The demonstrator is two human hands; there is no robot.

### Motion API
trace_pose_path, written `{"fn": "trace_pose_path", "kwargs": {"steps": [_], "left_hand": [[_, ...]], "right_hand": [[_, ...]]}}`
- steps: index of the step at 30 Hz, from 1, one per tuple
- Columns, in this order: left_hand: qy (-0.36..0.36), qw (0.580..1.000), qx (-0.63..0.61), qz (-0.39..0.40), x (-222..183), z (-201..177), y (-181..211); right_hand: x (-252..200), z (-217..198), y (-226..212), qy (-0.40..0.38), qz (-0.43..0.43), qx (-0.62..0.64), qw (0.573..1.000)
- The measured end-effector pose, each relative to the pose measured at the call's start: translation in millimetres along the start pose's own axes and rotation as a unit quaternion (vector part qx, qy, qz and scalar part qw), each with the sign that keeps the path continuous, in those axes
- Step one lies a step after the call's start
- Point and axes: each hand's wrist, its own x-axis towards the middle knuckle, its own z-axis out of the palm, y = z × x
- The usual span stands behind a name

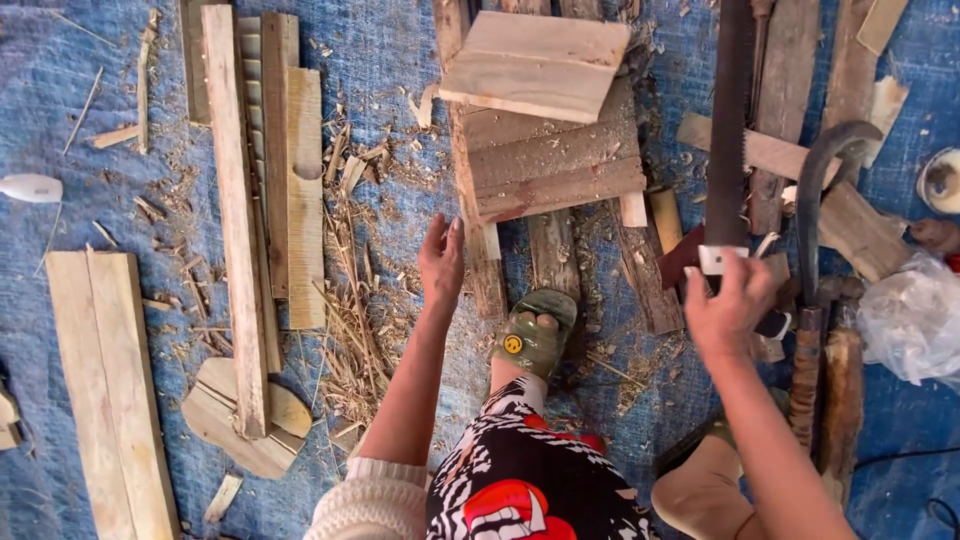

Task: A person uses a hand saw to cut through a small piece of wood while sitting on a tarp on the floor.

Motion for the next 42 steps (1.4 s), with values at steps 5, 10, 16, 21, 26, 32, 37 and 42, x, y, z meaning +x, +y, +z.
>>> {"fn": "trace_pose_path", "kwargs": {"steps": [5, 10, 16, 21, 26, 32, 37, 42], "left_hand": [[-0.029, 0.999, 0.018, -0.023, 2, 10, 2], [-0.033, 0.999, 0.022, -0.015, -2, 16, 4], [-0.033, 0.999, -0.011, -0.033, -12, 10, 22], [0.042, 0.997, 0.029, 0.060, 18, 20, 42], [0.093, 0.983, 0.026, 0.155, 81, 54, 106], [0.063, 0.987, 0.121, 0.081, 131, 98, 108], [0.132, 0.983, 0.090, 0.092, 112, 109, 115], [0.085, 0.984, 0.087, 0.127, 89, 101, 138]], "right_hand": [[-50, 15, -45, -0.106, 0.228, 0.118, 0.961], [-51, -7, -111, -0.246, 0.360, 0.170, 0.883], [-26, -33, -161, -0.338, 0.276, 0.235, 0.869], [5, -54, -167, -0.427, 0.351, 0.259, 0.792], [8, -52, -168, -0.432, 0.326, 0.242, 0.805], [4, -48, -161, -0.427, 0.311, 0.250, 0.812], [-19, -29, -140, -0.416, 0.281, 0.243, 0.830], [73, -42, -155, -0.267, 0.217, 0.293, 0.892]]}}
